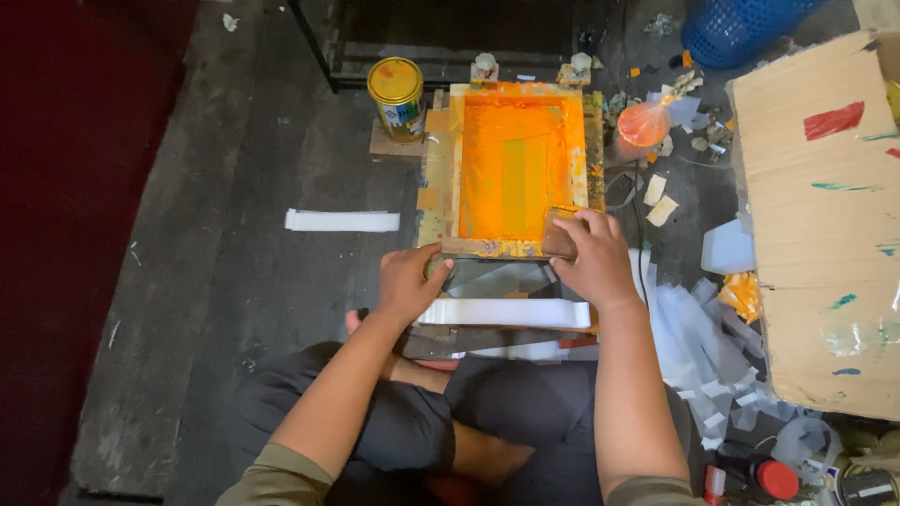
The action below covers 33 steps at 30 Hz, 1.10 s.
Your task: A person is manually applying thin white labels or strips to a screen printing frame, using a wooden block to ensure they are flat.
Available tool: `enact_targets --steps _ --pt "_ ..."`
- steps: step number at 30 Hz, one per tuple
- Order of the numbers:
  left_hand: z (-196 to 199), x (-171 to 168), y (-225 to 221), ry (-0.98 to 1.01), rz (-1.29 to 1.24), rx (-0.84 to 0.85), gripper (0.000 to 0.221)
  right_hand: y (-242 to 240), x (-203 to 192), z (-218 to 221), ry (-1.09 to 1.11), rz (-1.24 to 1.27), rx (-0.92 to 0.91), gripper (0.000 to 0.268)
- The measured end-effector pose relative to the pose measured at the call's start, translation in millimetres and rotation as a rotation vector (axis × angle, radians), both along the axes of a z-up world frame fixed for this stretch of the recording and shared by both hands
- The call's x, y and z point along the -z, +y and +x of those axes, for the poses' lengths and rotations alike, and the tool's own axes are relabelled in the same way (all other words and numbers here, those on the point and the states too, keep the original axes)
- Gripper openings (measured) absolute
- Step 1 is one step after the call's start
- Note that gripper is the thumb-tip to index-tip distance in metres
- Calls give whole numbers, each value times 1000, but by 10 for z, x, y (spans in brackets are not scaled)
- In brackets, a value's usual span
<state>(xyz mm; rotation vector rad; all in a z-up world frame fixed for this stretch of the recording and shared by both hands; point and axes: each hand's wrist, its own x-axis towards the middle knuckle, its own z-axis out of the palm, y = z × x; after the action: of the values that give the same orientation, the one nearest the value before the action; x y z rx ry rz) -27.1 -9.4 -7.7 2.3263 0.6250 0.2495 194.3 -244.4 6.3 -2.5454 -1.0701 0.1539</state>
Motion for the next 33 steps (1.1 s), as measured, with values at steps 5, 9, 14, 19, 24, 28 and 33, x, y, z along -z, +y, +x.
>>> enact_targets --steps 5,9,14,19,24,28,33 --pt "4 29 16 -10 17 0 42 128 126 -31 -80 -19 -6 74" --pt "-1 45 3 -32 41 5 42 159 33 -100 -155 73 -51 77" --pt "-14 136 -3 -48 34 -29 36 77 172 -132 -293 237 -95 63" --pt "-31 189 -35 -97 79 -57 25 61 222 -60 -439 418 -100 53" --pt "-11 64 -158 -134 302 77 27 135 172 -17 -640 614 -16 48" --pt "236 -100 -329 -234 420 203 30 244 135 -26 -691 660 60 53" --pt "689 11 -565 197 500 343 49 231 165 -68 -623 626 89 56"
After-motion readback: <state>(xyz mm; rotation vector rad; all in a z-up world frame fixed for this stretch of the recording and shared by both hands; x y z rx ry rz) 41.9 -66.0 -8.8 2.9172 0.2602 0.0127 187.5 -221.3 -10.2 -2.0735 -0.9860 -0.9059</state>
